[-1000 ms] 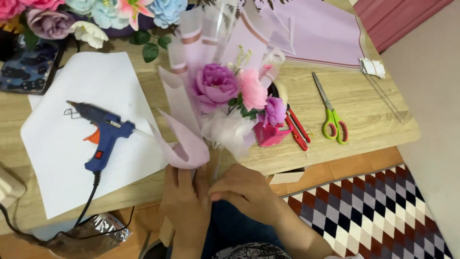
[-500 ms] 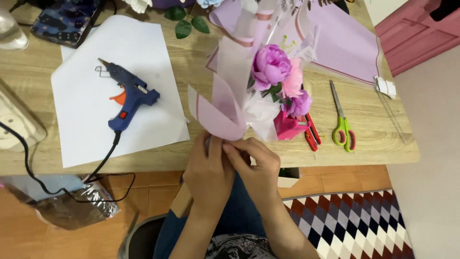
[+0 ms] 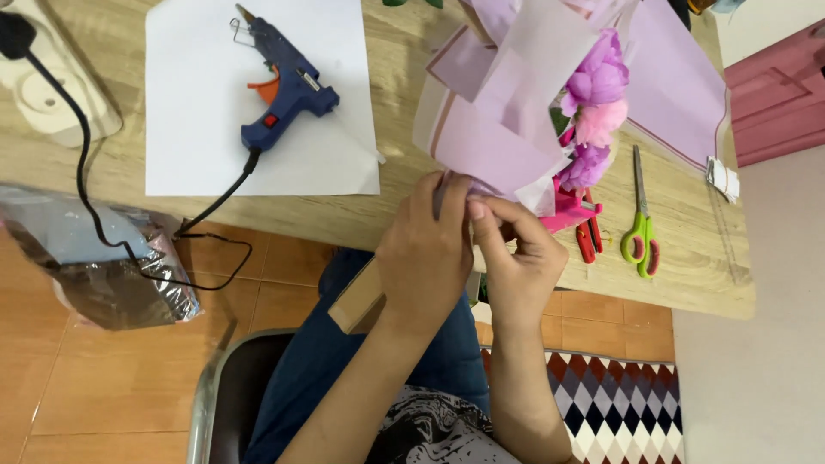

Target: Wrapping a small bouquet of artificial flowers with decorative paper and tape at a design station.

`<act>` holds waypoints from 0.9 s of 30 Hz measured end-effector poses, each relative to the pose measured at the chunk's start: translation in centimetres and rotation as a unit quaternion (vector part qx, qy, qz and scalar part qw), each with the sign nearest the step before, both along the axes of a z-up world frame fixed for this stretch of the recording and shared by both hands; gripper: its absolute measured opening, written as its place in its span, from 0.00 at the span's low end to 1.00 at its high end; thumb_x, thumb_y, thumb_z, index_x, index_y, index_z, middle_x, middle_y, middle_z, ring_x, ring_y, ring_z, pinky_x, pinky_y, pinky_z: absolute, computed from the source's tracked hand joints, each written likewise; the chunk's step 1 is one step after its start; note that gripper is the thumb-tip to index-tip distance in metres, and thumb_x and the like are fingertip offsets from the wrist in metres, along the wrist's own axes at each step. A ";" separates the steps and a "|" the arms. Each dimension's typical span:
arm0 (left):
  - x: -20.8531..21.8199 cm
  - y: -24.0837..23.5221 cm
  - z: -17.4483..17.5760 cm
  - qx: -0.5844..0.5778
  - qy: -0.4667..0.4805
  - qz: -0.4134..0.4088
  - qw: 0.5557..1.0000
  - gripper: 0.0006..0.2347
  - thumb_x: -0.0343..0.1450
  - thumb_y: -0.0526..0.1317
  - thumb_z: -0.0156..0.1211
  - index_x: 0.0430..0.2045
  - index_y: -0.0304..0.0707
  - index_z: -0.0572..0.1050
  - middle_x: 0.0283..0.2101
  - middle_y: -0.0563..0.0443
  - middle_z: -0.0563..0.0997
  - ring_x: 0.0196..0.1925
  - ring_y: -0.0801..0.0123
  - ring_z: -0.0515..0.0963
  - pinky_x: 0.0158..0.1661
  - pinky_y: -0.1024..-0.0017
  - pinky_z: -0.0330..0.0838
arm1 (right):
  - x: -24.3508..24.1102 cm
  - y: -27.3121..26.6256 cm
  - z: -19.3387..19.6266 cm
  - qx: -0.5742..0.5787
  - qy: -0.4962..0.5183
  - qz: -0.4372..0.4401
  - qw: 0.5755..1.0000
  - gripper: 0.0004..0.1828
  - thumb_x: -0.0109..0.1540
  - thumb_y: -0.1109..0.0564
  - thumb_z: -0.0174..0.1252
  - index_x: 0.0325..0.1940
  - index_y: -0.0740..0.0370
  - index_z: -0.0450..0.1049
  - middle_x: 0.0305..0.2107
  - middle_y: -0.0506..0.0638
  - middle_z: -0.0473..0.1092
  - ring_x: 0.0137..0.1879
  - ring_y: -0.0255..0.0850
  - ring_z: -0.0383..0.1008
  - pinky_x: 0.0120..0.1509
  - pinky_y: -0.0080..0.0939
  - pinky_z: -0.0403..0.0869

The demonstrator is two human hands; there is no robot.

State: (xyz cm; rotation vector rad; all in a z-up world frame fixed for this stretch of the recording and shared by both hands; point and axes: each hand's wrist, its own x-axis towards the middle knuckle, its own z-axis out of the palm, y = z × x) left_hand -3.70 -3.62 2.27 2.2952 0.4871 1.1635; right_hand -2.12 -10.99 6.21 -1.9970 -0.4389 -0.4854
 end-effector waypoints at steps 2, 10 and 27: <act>0.0 -0.1 0.4 0.008 -0.005 0.005 1.000 0.09 0.74 0.44 0.56 0.46 0.52 0.78 0.46 0.53 0.78 0.41 0.65 0.84 0.38 0.72 0.79 | 0.2 -0.2 -0.2 0.007 -0.006 -0.003 1.000 0.04 0.64 0.64 0.66 0.43 0.61 0.84 0.18 0.45 0.67 0.30 0.29 0.59 0.35 0.32 0.66; 0.5 -0.6 -0.2 0.038 -0.008 0.030 0.999 0.09 0.77 0.44 0.52 0.47 0.52 0.78 0.44 0.56 0.78 0.39 0.69 0.83 0.38 0.74 0.78 | 0.1 -0.7 0.2 -0.034 -0.055 -0.001 0.998 0.03 0.68 0.63 0.64 0.44 0.61 0.83 0.17 0.47 0.67 0.28 0.30 0.58 0.35 0.33 0.65; 0.6 -0.4 0.5 0.041 -0.006 0.019 0.999 0.09 0.76 0.43 0.55 0.47 0.52 0.79 0.43 0.55 0.78 0.40 0.68 0.84 0.39 0.74 0.80 | 1.0 -1.2 0.7 -0.148 -0.138 0.001 0.979 0.05 0.69 0.64 0.63 0.45 0.59 0.83 0.22 0.51 0.71 0.25 0.38 0.65 0.32 0.37 0.66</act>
